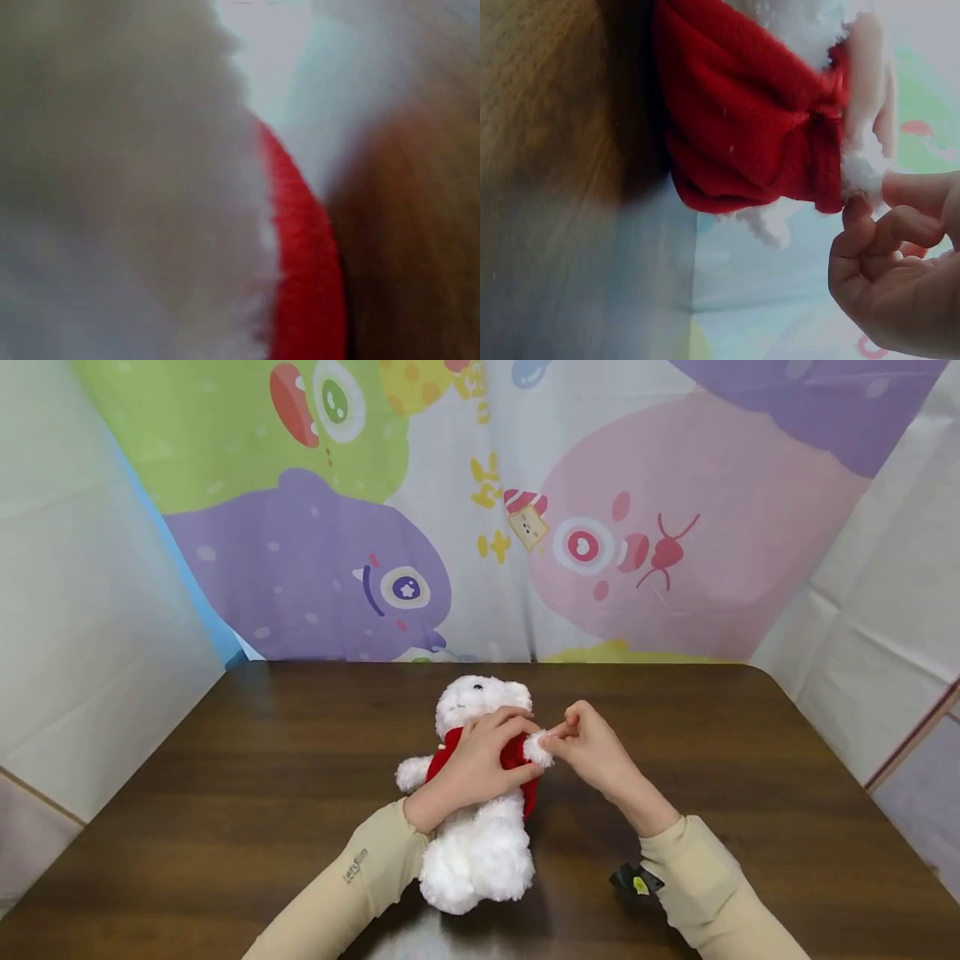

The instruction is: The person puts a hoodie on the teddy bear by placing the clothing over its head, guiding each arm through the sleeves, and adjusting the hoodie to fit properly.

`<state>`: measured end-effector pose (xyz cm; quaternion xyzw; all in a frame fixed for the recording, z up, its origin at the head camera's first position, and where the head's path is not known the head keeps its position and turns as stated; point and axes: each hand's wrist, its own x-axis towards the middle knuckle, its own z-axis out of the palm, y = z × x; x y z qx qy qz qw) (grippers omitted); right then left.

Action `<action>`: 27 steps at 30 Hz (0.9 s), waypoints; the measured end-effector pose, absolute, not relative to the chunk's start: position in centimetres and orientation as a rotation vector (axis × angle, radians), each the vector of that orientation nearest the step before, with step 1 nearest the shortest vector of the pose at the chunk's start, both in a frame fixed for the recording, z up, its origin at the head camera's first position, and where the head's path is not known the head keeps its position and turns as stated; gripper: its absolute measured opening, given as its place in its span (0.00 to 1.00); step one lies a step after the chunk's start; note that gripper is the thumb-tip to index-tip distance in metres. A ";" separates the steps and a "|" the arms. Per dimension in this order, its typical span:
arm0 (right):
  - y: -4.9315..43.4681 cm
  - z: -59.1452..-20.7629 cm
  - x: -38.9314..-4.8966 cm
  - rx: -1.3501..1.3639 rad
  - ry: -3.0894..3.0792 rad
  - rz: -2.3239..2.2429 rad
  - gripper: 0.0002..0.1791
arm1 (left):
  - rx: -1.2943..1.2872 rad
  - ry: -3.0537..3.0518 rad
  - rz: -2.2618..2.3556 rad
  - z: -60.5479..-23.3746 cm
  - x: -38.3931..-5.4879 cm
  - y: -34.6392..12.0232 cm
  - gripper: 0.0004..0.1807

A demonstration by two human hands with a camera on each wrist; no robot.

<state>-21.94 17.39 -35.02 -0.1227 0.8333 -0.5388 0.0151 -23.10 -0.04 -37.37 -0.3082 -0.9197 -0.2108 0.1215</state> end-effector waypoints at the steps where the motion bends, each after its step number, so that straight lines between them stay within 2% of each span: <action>1: 17.4 -34.8 -21.9 -0.383 2.608 -1.665 0.18 | -0.897 -2.683 -0.589 -37.3 -23.1 0.0 0.21; 6: 17.4 -34.0 -21.8 -0.395 2.671 -1.595 0.19 | -0.784 -2.734 -0.312 -37.3 -23.2 0.3 0.19; 11: 18.3 -34.7 -22.5 -0.385 2.691 -1.555 0.17 | -0.724 -2.814 -0.256 -37.6 -23.3 0.4 0.21; 18: 19.0 -36.4 -22.6 -0.438 3.037 -1.083 0.04 | -1.091 -2.818 -0.533 -36.9 -23.1 -1.9 0.37; 20: 18.7 -36.5 -22.3 -0.478 3.168 -0.980 0.02 | -1.128 -2.793 -0.536 -36.5 -22.6 -3.0 0.39; 24: 17.8 -36.6 -21.5 -0.693 3.134 -1.028 0.04 | -1.012 -2.770 -0.459 -36.5 -21.3 -4.9 0.37; 27: 17.3 -36.6 -21.0 -0.837 2.998 -1.011 0.13 | -0.882 -2.786 -0.525 -36.9 -20.7 -5.8 0.30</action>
